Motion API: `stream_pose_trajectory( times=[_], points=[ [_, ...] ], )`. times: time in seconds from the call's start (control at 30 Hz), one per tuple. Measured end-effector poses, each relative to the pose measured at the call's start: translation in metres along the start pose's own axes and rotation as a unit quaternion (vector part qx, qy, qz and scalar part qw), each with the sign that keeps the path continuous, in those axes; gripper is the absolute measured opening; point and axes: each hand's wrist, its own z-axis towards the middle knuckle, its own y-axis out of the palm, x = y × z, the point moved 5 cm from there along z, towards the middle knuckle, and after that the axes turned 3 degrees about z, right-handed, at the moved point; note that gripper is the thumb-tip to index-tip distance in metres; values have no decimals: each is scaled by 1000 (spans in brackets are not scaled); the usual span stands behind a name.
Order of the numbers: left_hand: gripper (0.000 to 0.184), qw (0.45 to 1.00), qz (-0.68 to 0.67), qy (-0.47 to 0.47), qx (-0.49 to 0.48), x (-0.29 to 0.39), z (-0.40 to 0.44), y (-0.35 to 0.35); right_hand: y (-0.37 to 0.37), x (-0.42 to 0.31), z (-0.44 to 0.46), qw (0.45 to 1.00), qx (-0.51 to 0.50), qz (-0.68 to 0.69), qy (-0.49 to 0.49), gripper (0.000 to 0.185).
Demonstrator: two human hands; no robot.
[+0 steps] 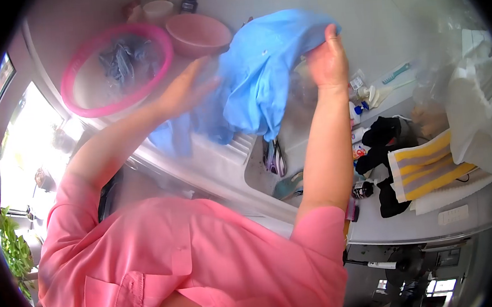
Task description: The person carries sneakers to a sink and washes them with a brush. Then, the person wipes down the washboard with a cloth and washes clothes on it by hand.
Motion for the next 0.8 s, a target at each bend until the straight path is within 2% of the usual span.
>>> stream_pose_trajectory(
  times=[0.07, 0.1, 0.13, 0.2, 0.23, 0.27, 0.33, 0.37, 0.43, 0.47, 0.5, 0.53, 0.6, 0.67, 0.73, 0.77, 0.8],
  points=[
    [95, 978, -196, -76, -8, 4, 23, -3, 9, -11, 7, 1000, 13, -8, -22, 43],
    [99, 976, -199, -71, 54, 2, 36, -2, 12, -12, 9, 1000, 10, 3, -8, 43],
    [99, 976, -200, -69, 55, -3, 41, 3, 14, -12, 9, 1000, 8, 13, 7, 43],
    [99, 975, -218, 2, -38, 22, 46, -2, 21, -9, 6, 1000, 6, 16, 8, 42],
    [83, 981, -189, 13, -39, 21, 50, 0, 23, -7, 3, 1000, 7, 23, 11, 42],
    [83, 981, -191, 14, -38, 19, 53, -2, 23, -8, 1, 1000, 6, 20, 11, 42],
    [58, 923, -336, -70, -176, 12, 53, 7, 23, -9, -4, 1000, 3, 10, 4, 43],
    [38, 913, -370, -79, -151, 12, 53, 4, 20, -9, -7, 1000, 3, 8, 4, 43],
    [36, 904, -388, -85, -161, 9, 51, -5, 5, -15, -16, 994, 72, -80, -19, 42],
    [35, 893, -405, -94, -171, 9, 48, -9, 4, -16, -21, 994, 73, -80, -18, 42],
    [32, 889, -413, -91, -175, 6, 48, -10, -1, -16, -29, 987, 123, -104, -4, 40],
    [32, 888, -414, -92, -175, 2, 50, -13, -6, -16, -37, 977, 173, -127, 11, 38],
    [29, 902, -348, -68, -246, 1, 48, -16, -17, -13, -45, 977, 167, -131, 15, 38],
    [31, 891, -353, -77, -274, 2, 43, -20, -23, -12, -51, 973, 179, -147, 12, 41],
    [37, 912, -213, -13, -350, 9, 31, -20, -27, -12, -56, 965, 219, -140, -8, 43],
    [40, 925, -139, 51, -350, -1, 32, -15, -31, -14, -60, 956, 258, -132, -31, 44],
    [40, 924, -140, 51, -352, -13, 31, -11, -32, -14, -61, 956, 260, -132, -30, 44]
  ],
)
